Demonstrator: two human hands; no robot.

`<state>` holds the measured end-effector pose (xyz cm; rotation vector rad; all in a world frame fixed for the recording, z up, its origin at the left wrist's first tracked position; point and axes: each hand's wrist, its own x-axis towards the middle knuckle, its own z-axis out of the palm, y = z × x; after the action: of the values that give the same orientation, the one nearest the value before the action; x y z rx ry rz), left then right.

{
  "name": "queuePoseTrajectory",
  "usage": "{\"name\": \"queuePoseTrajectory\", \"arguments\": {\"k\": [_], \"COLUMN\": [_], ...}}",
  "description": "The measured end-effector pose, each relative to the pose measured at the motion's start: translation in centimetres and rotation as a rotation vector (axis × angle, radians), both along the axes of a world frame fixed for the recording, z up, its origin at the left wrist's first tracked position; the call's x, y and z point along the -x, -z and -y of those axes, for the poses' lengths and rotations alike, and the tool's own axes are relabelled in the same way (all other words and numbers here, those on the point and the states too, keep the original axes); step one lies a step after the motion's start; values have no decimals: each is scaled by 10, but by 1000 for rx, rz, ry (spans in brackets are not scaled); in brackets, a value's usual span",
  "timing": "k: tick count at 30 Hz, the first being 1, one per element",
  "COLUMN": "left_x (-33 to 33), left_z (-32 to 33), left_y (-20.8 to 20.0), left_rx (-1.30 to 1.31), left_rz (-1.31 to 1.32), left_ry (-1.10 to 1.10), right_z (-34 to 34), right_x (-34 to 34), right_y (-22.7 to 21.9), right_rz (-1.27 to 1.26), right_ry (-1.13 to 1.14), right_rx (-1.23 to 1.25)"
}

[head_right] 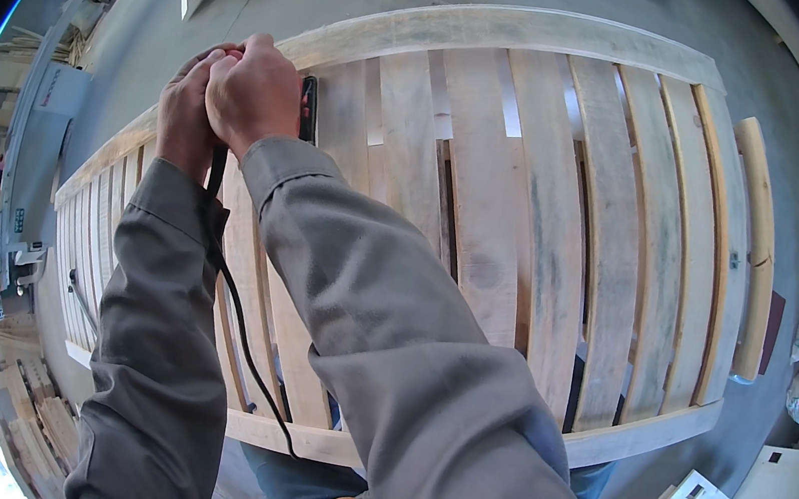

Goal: The person uses a red electric sander to smooth the surface of a wooden frame composed of multiple slats. They move the sander along the slats and edges, occasionally adjusting their grip and position to reach different areas.

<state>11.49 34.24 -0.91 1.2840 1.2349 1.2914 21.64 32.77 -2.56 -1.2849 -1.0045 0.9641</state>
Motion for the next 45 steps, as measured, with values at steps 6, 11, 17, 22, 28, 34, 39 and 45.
{"name": "queuePoseTrajectory", "arguments": {"k": [6, 11, 17, 22, 28, 34, 39, 45], "left_x": [-9, -4, 5, 2, 4, 12, 22, 23], "left_z": [-7, 24, 91, 165, 250, 309, 285, 243], "left_y": [-5, 1, 14, 16, 17, 15, 10, 18], "left_rx": [37, 122, 133, 149, 168, 179, 235, 232], "left_rz": [25, 105, 120, 178, 134, 163, 131, 189], "left_ry": [-23, -45, -63, -95, -118, -136, -115, -93], "right_z": [-8, 26, 93, 163, 246, 300, 278, 241], "right_x": [-8, -5, 0, 4, 7, 13, 27, 22], "right_y": [-5, -3, 4, 11, 14, 10, 20, 14], "right_rz": [-6, -21, 13, 26, -25, 22, -2, -75], "right_ry": [3, -6, 8, 38, 2, -50, -8, 7], "right_rx": [18, 3, -14, -34, 5, 4, 19, 16]}}
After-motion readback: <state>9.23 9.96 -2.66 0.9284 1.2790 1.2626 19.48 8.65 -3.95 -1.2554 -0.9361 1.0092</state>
